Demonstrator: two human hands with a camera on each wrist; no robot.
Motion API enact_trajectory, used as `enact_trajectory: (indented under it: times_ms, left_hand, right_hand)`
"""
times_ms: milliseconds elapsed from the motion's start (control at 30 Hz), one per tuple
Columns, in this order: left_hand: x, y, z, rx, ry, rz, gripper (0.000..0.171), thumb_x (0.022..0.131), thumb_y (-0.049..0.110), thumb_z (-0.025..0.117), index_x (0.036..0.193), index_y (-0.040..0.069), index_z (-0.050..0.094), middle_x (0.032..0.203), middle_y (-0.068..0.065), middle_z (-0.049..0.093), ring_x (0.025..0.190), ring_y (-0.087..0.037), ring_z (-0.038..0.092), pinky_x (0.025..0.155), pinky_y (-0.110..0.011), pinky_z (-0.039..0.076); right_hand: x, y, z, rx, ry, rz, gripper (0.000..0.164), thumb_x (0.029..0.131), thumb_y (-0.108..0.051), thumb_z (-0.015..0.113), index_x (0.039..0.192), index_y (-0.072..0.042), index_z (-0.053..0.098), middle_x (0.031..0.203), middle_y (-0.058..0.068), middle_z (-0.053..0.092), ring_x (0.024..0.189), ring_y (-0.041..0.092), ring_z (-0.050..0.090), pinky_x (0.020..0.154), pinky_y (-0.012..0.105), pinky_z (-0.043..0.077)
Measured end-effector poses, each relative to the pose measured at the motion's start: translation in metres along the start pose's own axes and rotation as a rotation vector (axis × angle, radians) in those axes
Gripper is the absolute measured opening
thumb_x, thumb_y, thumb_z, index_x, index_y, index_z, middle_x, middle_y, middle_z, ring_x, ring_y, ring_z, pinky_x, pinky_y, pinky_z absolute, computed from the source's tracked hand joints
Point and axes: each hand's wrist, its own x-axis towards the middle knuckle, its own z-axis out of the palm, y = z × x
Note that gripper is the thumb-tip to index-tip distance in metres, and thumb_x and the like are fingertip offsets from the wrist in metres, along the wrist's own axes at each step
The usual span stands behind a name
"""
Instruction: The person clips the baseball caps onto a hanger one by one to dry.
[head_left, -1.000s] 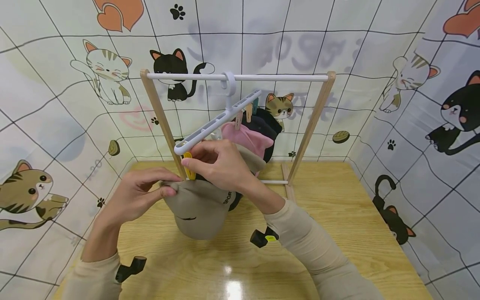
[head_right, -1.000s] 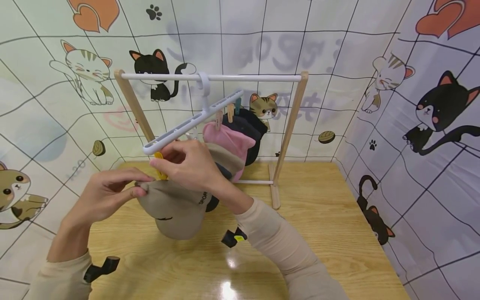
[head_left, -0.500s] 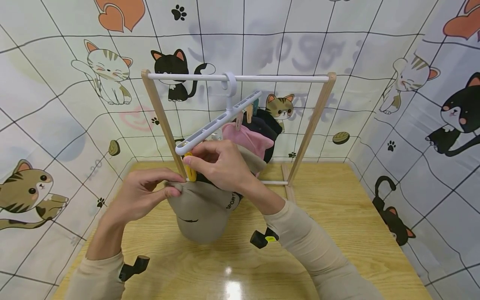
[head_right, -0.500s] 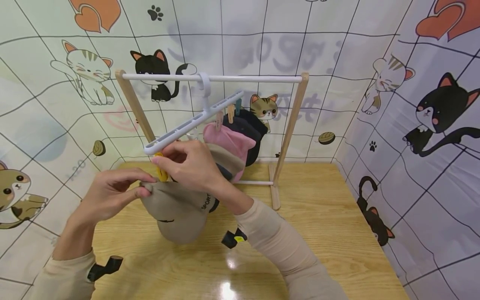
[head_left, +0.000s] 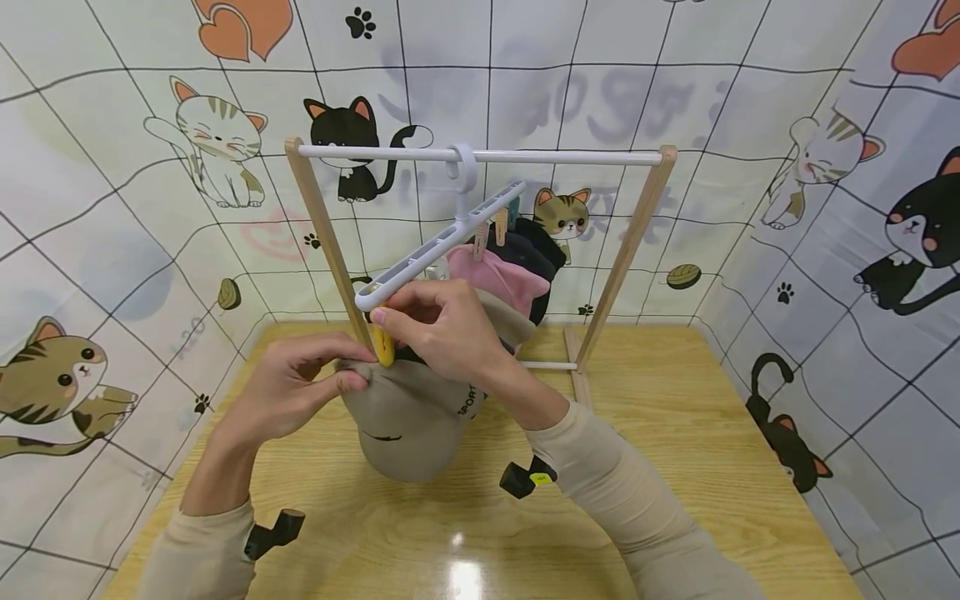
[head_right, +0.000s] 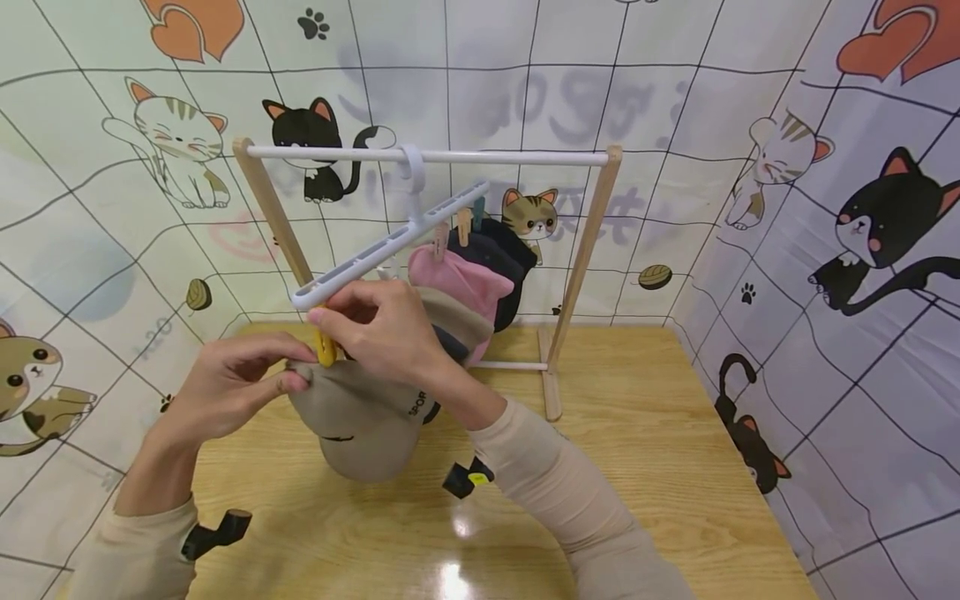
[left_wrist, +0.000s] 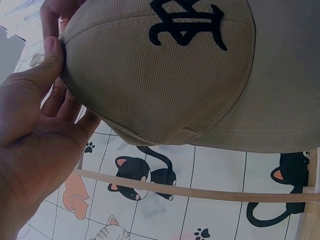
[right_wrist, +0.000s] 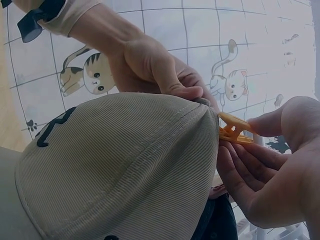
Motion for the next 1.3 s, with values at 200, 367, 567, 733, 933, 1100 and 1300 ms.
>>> enact_trajectory:
  times_ms: [200,367,567,733,933,1100,1300]
  left_hand:
    - [0.002,-0.003,0.004,-0.032,0.012,0.016,0.037,0.079,-0.023,0.073,0.109,-0.003,0.074,0.098,-0.006,0.076,0.088,-0.01,0.069,0.073,-0.021,0.055]
    - [0.005,-0.004,0.006,-0.045,0.035,0.016,0.036,0.078,-0.023,0.074,0.108,-0.004,0.074,0.097,-0.005,0.076,0.086,-0.01,0.068,0.072,-0.02,0.054]
    - [0.006,-0.003,0.007,-0.062,0.073,-0.007,0.033,0.078,-0.022,0.075,0.106,-0.004,0.074,0.1,-0.004,0.078,0.091,-0.011,0.07,0.074,-0.02,0.056]
    - [0.006,-0.004,0.009,-0.07,0.111,-0.008,0.032,0.077,-0.021,0.076,0.105,-0.006,0.074,0.101,-0.004,0.079,0.095,-0.012,0.073,0.077,-0.02,0.058]
    - [0.008,-0.005,0.01,-0.107,0.134,0.032,0.028,0.078,-0.021,0.075,0.104,-0.012,0.072,0.104,-0.007,0.079,0.1,-0.014,0.075,0.083,-0.022,0.06]
    - [0.009,-0.006,0.011,-0.09,0.166,0.023,0.028,0.078,-0.021,0.076,0.104,-0.011,0.073,0.104,-0.006,0.08,0.099,-0.013,0.075,0.083,-0.022,0.06]
    - [0.009,-0.006,0.014,-0.097,0.191,0.027,0.026,0.078,-0.019,0.077,0.103,-0.011,0.072,0.101,-0.005,0.08,0.096,-0.012,0.075,0.081,-0.021,0.06]
  right_hand:
    - [0.0,0.001,0.0,0.015,-0.001,0.002,0.008,0.095,-0.017,0.074,0.093,-0.011,0.078,0.085,0.002,0.074,0.079,0.039,0.07,0.066,0.026,0.056]
    - [0.001,0.002,-0.001,0.002,0.001,-0.003,0.007,0.095,-0.017,0.074,0.093,-0.012,0.078,0.086,0.001,0.076,0.076,0.026,0.072,0.068,0.026,0.057]
    - [0.001,0.002,-0.001,-0.008,0.004,-0.01,0.007,0.095,-0.018,0.075,0.093,-0.012,0.079,0.088,0.001,0.077,0.075,0.011,0.071,0.07,0.027,0.059]
    - [0.001,0.002,-0.001,-0.015,0.005,-0.017,0.008,0.095,-0.018,0.075,0.094,-0.012,0.079,0.09,0.001,0.078,0.076,0.01,0.071,0.071,0.028,0.059]
    - [0.001,0.002,-0.002,-0.029,0.01,-0.02,0.008,0.095,-0.018,0.075,0.093,-0.011,0.079,0.092,0.002,0.079,0.078,0.008,0.072,0.072,0.027,0.059]
    - [0.001,0.002,-0.003,-0.02,0.01,-0.022,0.008,0.095,-0.018,0.075,0.093,-0.011,0.079,0.093,0.002,0.079,0.08,0.008,0.072,0.074,0.027,0.06]
    - [-0.001,0.002,-0.002,-0.008,0.01,-0.015,0.009,0.095,-0.019,0.076,0.095,-0.011,0.079,0.094,0.002,0.079,0.082,0.01,0.073,0.076,0.029,0.061]
